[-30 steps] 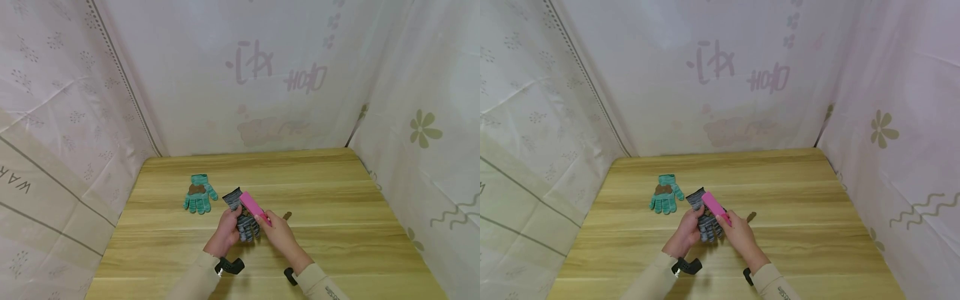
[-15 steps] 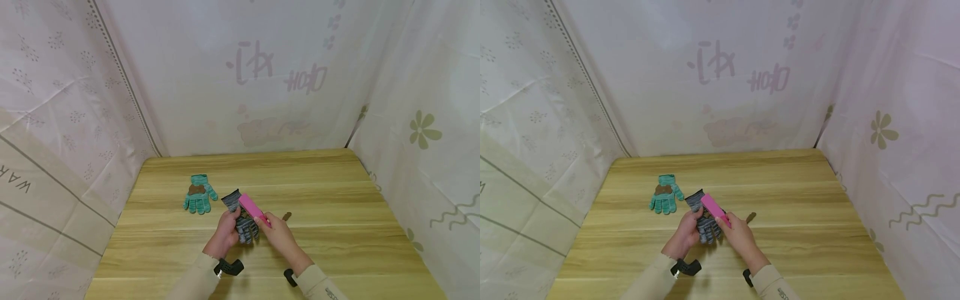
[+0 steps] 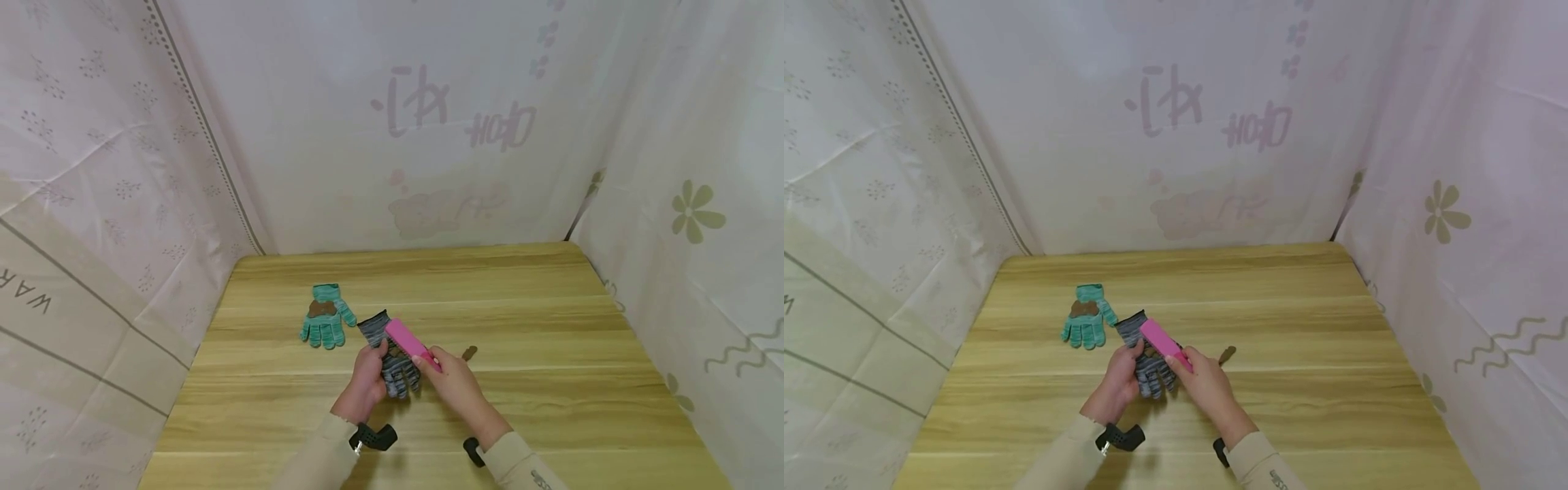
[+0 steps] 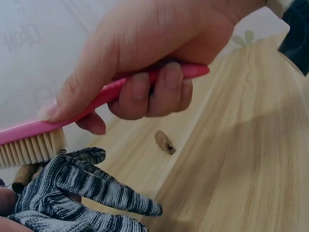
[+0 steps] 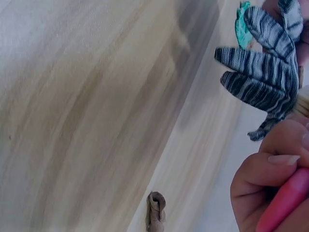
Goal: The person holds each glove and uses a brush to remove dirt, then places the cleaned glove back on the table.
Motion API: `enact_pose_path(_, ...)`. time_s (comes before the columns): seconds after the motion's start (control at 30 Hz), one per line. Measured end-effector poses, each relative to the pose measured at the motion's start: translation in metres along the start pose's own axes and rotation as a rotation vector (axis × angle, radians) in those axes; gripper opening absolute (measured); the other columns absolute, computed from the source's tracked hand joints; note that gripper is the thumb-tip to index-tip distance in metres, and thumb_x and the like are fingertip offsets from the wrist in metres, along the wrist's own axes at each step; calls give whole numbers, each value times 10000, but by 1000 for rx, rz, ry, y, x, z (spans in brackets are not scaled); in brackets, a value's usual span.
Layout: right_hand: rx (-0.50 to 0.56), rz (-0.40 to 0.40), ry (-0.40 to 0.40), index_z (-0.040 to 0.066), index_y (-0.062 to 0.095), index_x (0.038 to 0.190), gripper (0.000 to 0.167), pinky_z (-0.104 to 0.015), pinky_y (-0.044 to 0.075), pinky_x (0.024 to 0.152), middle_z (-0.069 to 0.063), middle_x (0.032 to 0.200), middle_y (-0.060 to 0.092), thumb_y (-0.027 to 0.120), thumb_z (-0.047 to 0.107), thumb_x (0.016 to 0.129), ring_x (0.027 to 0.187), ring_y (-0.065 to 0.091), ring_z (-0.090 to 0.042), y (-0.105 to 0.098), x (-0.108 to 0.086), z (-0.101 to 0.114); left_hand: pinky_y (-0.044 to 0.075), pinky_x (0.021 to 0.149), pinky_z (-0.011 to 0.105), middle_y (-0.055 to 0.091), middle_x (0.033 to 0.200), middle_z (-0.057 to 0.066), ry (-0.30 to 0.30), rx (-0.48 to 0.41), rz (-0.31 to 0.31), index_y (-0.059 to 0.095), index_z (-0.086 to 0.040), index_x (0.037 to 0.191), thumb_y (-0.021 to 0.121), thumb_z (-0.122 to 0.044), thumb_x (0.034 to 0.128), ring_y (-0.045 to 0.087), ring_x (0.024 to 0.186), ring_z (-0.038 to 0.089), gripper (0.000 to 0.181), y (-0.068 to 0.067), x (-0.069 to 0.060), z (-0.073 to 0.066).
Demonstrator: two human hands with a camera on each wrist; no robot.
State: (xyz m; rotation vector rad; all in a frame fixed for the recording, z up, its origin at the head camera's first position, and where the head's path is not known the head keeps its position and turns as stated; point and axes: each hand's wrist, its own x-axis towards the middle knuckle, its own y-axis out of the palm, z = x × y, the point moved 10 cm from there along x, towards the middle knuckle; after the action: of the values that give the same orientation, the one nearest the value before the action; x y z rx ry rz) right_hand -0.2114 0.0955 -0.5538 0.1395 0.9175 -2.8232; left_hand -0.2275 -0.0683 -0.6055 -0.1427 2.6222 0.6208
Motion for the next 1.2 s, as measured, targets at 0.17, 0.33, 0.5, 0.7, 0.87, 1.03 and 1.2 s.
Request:
enact_pose_path(0.17,-20,13,-5,216,627,945,292,-254,319,536,35,654,448,617,507,976,584,402,-127,0,0,1,56,1261,555,53,1631,266,-7,3,-12,247,71,1513,434,-236,1097,-4,1520,445,550,-3,1,0)
enact_pose_path(0.33,-19,13,-4,200,640,949,297,-255,316,531,32,645,432,614,494,982,574,384,-126,0,-1,1,313,1131,396,411,1368,149,5,22,-12,481,19,1299,438,-284,1096,363,1304,296,366,-3,-2,-3)
enact_pose_path(0.5,49,-12,12,158,662,996,357,-247,315,499,26,645,450,589,507,995,558,378,-120,-3,-1,1,442,908,264,566,1021,-12,-1,19,24,534,-43,1161,461,-297,1090,544,992,141,274,-1,-2,-3)
enact_pose_path(0.7,161,-81,35,118,659,1067,444,-240,301,456,8,647,464,544,543,1007,529,365,-121,-9,-2,3,498,802,206,639,901,-72,12,-70,51,506,-48,1162,466,-274,1090,623,843,52,241,3,-3,-5)
enact_pose_path(0.87,131,-105,-5,117,668,1066,415,-251,340,487,9,664,482,562,514,1008,560,404,-122,-12,-2,12,522,805,218,660,894,-67,14,-63,107,537,-60,1136,476,-271,1087,646,850,54,225,12,-6,-5)
enact_pose_path(1.03,47,-106,-54,117,662,1052,406,-264,368,542,20,679,496,578,510,1001,603,443,-127,-10,-1,21,545,810,253,686,919,-58,-4,-47,174,580,-88,1132,487,-279,1082,663,883,69,218,24,-8,-2)
enact_pose_path(1.2,-19,-89,-49,139,643,1029,341,-256,336,502,31,631,451,599,476,1000,546,396,-121,-7,-3,19,529,838,245,678,955,-63,9,-43,139,580,-64,1193,486,-293,1082,650,928,68,271,21,-7,-5)
